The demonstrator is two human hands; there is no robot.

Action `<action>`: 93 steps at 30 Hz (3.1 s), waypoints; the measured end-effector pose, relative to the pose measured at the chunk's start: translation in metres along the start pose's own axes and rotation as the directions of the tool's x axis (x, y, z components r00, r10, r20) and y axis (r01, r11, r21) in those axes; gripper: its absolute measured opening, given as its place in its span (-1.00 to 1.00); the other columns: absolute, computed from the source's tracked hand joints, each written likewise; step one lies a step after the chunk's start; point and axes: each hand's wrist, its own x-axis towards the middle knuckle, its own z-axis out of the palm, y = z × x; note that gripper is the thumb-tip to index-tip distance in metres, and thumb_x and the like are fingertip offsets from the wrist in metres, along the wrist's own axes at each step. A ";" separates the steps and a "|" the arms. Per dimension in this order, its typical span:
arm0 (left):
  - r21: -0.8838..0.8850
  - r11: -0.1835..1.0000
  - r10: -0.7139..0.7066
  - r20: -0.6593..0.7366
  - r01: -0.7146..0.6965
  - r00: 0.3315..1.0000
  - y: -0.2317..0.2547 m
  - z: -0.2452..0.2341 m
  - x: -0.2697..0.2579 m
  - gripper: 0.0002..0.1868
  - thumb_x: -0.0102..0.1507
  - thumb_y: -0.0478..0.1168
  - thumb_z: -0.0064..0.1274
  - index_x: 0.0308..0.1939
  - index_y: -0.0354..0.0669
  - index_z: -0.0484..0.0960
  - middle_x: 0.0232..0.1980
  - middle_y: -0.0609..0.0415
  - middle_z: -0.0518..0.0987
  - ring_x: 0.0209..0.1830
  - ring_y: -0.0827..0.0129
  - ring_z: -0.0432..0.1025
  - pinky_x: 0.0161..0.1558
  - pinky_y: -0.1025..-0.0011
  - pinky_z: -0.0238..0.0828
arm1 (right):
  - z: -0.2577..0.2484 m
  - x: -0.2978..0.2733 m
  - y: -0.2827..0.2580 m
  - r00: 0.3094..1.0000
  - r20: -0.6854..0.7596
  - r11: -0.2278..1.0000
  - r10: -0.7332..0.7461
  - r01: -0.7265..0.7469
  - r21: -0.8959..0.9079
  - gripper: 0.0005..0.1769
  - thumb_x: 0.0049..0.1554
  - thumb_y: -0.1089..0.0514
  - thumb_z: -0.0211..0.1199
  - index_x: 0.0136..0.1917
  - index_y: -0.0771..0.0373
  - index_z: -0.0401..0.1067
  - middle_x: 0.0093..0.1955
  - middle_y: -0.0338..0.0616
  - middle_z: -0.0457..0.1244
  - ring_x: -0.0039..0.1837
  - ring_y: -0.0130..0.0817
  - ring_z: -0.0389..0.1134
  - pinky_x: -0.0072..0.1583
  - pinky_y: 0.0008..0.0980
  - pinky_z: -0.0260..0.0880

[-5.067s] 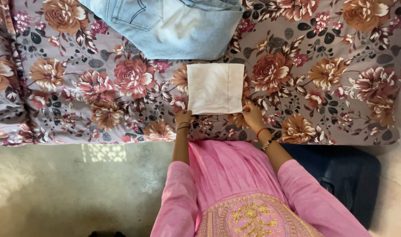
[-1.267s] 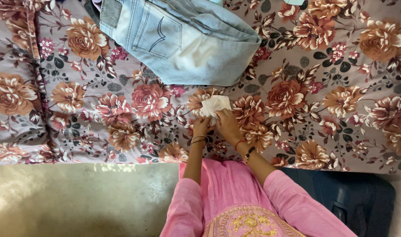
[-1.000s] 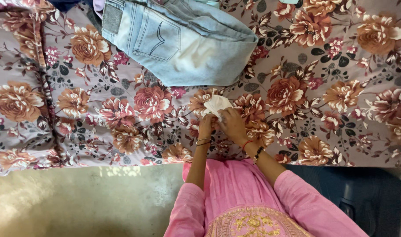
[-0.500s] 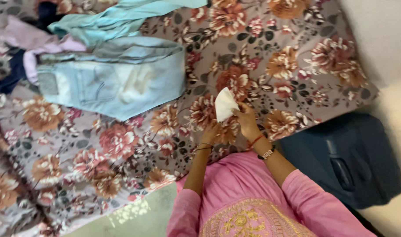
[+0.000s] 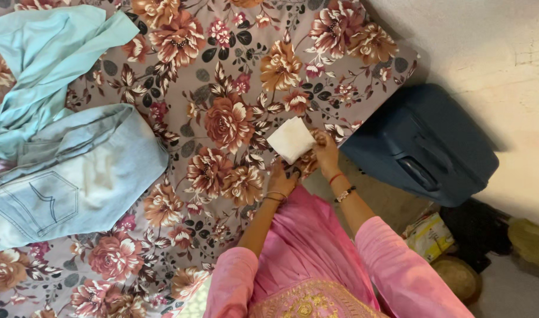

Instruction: The person folds a white shirt and a pair of blue jeans by hand on a bed.

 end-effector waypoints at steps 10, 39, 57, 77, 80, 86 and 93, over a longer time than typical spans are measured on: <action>0.229 0.962 -0.177 0.096 0.151 0.979 0.068 -0.090 -0.020 -0.11 0.16 -0.02 0.14 0.49 -0.21 0.11 0.59 -0.08 0.06 0.51 -0.15 0.03 0.38 -0.25 -0.09 | 0.012 -0.083 -0.054 0.662 0.401 0.207 -0.634 0.644 -0.737 -0.52 0.16 0.13 0.21 0.35 0.17 0.36 0.40 0.05 0.18 0.45 0.06 0.15 0.44 0.09 0.07; -0.122 0.831 -0.474 -0.664 0.542 0.578 -0.148 -0.234 -0.278 -0.40 0.30 -0.24 -0.16 0.45 -0.31 0.30 0.53 -0.16 0.28 0.56 -0.01 0.10 0.50 0.02 0.02 | 0.369 -0.244 -0.070 -0.126 0.940 -0.097 -0.318 0.990 0.100 -0.45 0.17 0.11 0.18 0.41 0.26 0.28 0.40 0.04 0.19 0.46 0.04 0.18 0.45 -0.01 0.15; 0.183 0.673 -0.479 -0.630 0.717 0.611 -0.401 -0.399 -0.234 -0.39 0.28 -0.26 -0.08 0.45 -0.15 0.34 0.58 0.02 0.20 0.61 0.11 0.04 0.48 -0.10 -0.02 | 0.557 -0.118 -0.139 -0.001 0.998 -0.308 -0.064 0.951 -0.019 -0.36 0.15 0.07 0.25 0.46 0.23 0.29 0.51 0.09 0.13 0.49 0.02 0.14 0.37 0.10 0.18; 0.525 0.549 -0.449 -0.471 0.650 0.759 -0.549 -0.498 -0.198 -0.58 0.30 -0.10 -0.06 0.19 -0.02 0.67 0.45 0.10 0.33 0.55 0.07 0.01 0.41 -0.29 -0.19 | 0.486 -0.079 -0.199 0.236 0.955 -0.285 -0.178 0.917 -0.280 -0.35 0.11 -0.40 0.28 -0.07 0.28 0.50 -0.55 -0.01 0.20 -0.38 0.07 0.28 0.06 -0.05 0.33; 0.631 0.538 -0.496 -0.299 0.559 0.815 -0.510 -0.513 -0.210 -0.69 0.32 -0.12 -0.02 0.09 0.09 0.72 0.50 0.18 0.28 0.54 0.10 0.09 0.57 -0.16 -0.31 | 0.454 -0.124 -0.224 0.151 0.920 -0.167 -0.363 0.960 -0.224 -0.46 0.15 -0.27 0.34 -0.13 0.30 0.52 -0.53 -0.04 0.17 -0.41 0.00 0.23 -0.16 -0.12 0.28; 0.360 0.807 -0.178 -0.606 0.467 0.775 -0.398 -0.505 -0.307 -0.74 0.03 -0.21 0.27 -0.21 -0.08 0.69 0.32 -0.02 0.47 0.15 0.16 0.41 0.22 0.27 0.28 | 0.378 -0.176 -0.279 0.140 0.820 -0.218 -0.554 0.927 -0.305 -0.56 0.18 -0.23 0.39 -0.20 0.19 0.53 -0.40 -0.09 0.23 -0.30 -0.06 0.27 -0.20 -0.15 0.22; 0.214 0.920 -0.171 -0.533 0.328 0.828 -0.252 -0.494 -0.389 -0.70 -0.03 -0.28 0.25 -0.25 -0.18 0.55 -0.24 0.03 0.59 -0.03 0.13 0.45 0.26 0.18 0.36 | 0.284 -0.192 -0.325 -0.024 0.677 -0.362 -0.736 0.858 -0.363 -0.55 0.23 -0.18 0.49 0.02 0.29 0.63 -0.32 -0.06 0.30 -0.28 -0.16 0.29 -0.18 -0.27 0.22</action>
